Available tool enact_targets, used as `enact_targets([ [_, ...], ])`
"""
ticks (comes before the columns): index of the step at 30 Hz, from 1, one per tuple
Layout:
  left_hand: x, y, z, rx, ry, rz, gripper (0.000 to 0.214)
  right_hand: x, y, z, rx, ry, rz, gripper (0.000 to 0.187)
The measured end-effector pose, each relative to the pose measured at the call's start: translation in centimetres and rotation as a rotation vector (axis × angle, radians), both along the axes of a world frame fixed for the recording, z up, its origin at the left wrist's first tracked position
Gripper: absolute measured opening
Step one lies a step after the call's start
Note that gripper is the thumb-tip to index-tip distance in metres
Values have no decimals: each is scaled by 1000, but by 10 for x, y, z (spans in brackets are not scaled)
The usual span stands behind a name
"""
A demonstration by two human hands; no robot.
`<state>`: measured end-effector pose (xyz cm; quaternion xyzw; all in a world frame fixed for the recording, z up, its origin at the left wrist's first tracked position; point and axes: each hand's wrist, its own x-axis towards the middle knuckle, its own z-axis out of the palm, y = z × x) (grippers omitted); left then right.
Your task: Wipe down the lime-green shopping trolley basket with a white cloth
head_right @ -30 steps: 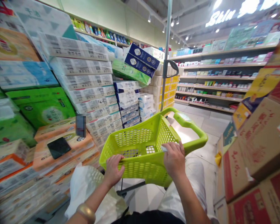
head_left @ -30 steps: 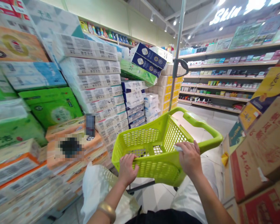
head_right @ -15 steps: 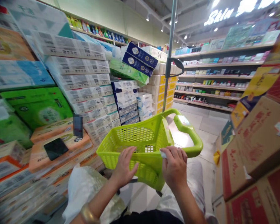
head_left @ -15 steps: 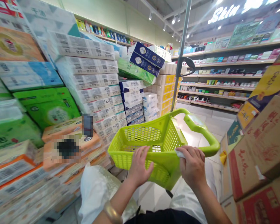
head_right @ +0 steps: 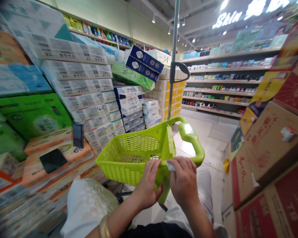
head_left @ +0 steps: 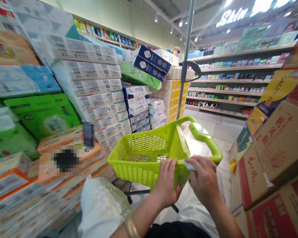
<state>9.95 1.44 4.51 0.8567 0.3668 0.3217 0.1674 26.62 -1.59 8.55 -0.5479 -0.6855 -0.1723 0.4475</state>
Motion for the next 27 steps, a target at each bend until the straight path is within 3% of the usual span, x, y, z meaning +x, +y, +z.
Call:
enact_targets([
  [3, -6, -4, -2, 23, 12, -10, 80, -5, -2, 1, -26, -11, 67, 30],
  [7, -9, -11, -1, 19, 15, 18, 82, 17, -3, 5, 72, 58, -126, 27],
  [10, -8, -17, -2, 9, 20, 32, 82, 13, -4, 4, 92, 79, -184, 27],
  [16, -13, -19, -5, 23, 36, -14, 81, -32, -5, -6, 6, 4, 46, 34],
  [18, -13, -19, -4, 15, 38, 2, 81, -21, -4, -5, 19, 4, 21, 33],
  [23, -9, -17, -2, -14, 38, 45, 81, 24, 0, 2, 124, 58, -231, 26],
  [25, -7, -15, -3, -7, 33, 43, 82, 18, 0, 1, 113, 53, -228, 26],
  [27, -7, -14, -4, 4, 24, 32, 82, -2, -1, -3, 65, 14, -138, 28],
])
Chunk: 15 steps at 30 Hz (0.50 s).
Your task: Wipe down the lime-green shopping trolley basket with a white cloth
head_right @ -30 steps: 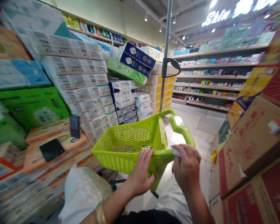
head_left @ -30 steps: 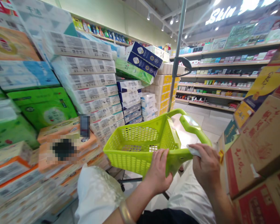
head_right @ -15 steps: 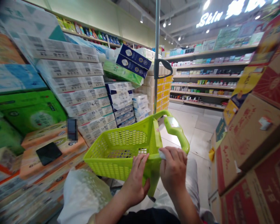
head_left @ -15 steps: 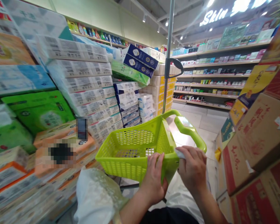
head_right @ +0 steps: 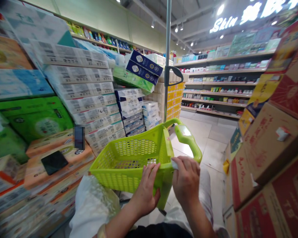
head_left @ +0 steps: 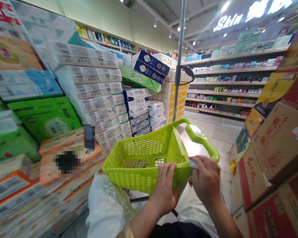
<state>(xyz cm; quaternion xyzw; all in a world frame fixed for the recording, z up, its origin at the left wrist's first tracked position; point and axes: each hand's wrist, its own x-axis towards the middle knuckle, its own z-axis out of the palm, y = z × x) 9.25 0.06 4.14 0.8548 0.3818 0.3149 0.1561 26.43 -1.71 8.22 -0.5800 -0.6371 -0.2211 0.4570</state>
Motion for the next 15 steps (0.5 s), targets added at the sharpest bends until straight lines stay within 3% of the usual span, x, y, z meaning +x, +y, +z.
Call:
enact_targets([
  [4, -2, 3, -2, 19, -7, -27, 81, -25, -1, -6, -55, -29, 182, 34],
  [11, 1, 2, 2, -9, -15, 15, 80, 23, 1, 3, 80, 41, -77, 25],
  [15, 0, 2, 2, -2, -24, 3, 79, -3, 0, -1, 19, 3, 41, 29],
])
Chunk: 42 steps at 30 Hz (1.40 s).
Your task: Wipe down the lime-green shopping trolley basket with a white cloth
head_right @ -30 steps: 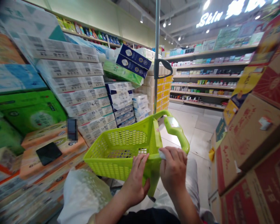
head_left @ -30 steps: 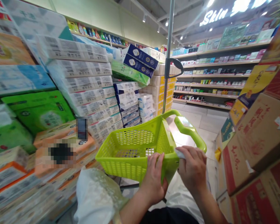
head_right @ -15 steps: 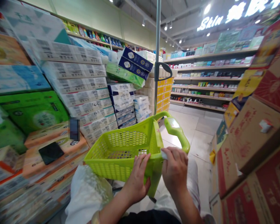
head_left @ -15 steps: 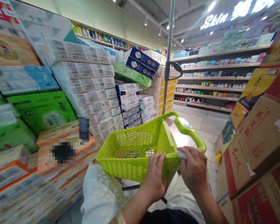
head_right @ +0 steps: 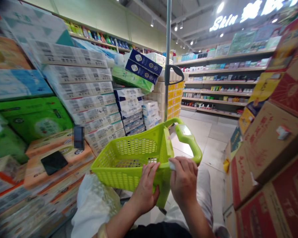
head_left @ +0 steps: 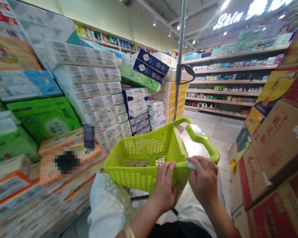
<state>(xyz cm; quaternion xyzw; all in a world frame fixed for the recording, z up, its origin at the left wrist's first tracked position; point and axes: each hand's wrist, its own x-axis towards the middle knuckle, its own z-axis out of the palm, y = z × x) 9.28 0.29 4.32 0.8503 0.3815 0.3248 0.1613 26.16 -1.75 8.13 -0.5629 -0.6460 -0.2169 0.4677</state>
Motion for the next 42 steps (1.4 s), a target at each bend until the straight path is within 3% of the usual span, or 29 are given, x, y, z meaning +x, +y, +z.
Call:
enact_targets([
  [4, -1, 0, -2, 17, 6, -18, 79, -15, -1, -3, -38, -29, 121, 32],
  [11, 4, -6, -4, 34, -11, 15, 81, 40, -2, 8, 129, 84, -81, 26],
  [15, 1, -7, -5, 46, -24, 2, 81, 17, -6, 8, 61, 28, -59, 26],
  [19, -7, -7, -4, 63, -32, -7, 79, -7, -9, 6, -46, -54, 98, 29],
  [27, -9, -5, -7, 66, -50, 19, 81, 40, -4, 15, 36, 117, 48, 25],
  [31, -8, -4, -11, 87, -56, 12, 79, 8, -8, 14, -50, 20, 17, 25],
  [34, -11, -4, -12, 98, -63, 4, 78, -19, -11, 10, -121, -47, 137, 29],
  [36, -13, -4, -10, 92, -56, -9, 77, -20, -12, 10, -123, -61, 173, 31],
  [42, -11, -6, -6, 78, -40, 1, 79, 22, -11, 17, -32, 18, -70, 26],
])
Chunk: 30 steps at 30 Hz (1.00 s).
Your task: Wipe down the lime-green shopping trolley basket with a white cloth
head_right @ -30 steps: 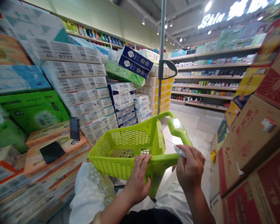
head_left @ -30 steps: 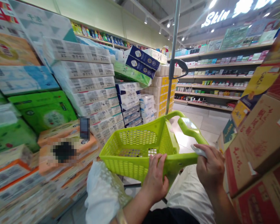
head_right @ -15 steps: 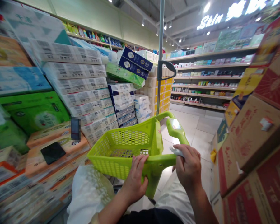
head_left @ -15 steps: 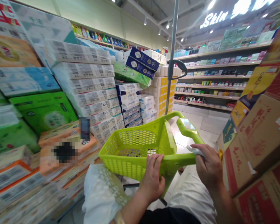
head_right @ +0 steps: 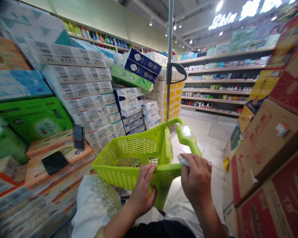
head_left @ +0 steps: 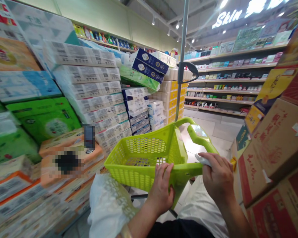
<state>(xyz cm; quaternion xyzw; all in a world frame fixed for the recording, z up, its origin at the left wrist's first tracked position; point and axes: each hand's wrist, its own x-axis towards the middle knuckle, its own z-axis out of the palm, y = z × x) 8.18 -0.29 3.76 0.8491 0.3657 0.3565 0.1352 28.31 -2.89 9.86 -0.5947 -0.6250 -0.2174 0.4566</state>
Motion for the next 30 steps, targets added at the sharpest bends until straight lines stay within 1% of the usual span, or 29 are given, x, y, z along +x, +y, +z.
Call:
enact_targets([
  [2, 2, 0, -2, 8, -4, 12, 80, -6, -1, 0, -18, -19, 3, 27],
  [6, 1, 1, -5, 33, -16, 16, 80, -43, -2, -6, -91, -70, 195, 33],
  [8, 0, 1, -4, 31, -12, -4, 79, -50, -2, -8, -102, -65, 244, 35],
  [10, -1, 1, -2, 19, -4, -26, 79, -40, -1, -9, -76, -61, 216, 35],
  [13, 0, -1, 1, -2, -5, -27, 82, -5, 2, -6, 10, 7, 92, 29],
  [14, 1, -2, 2, -6, -9, -21, 83, 8, 2, -5, 22, 61, 87, 28],
  [16, 2, -2, 2, -8, -16, -11, 84, 27, 3, -3, 7, 169, 148, 27],
  [19, 3, -1, 3, -10, -12, -18, 83, 41, 3, -2, -26, 281, 258, 27],
  [25, 3, 0, 6, 5, -22, -11, 78, 47, 0, -3, 2, 445, 367, 21],
  [30, -4, 1, 7, 21, -66, 42, 63, 50, -2, -2, 9, 603, 486, 19],
])
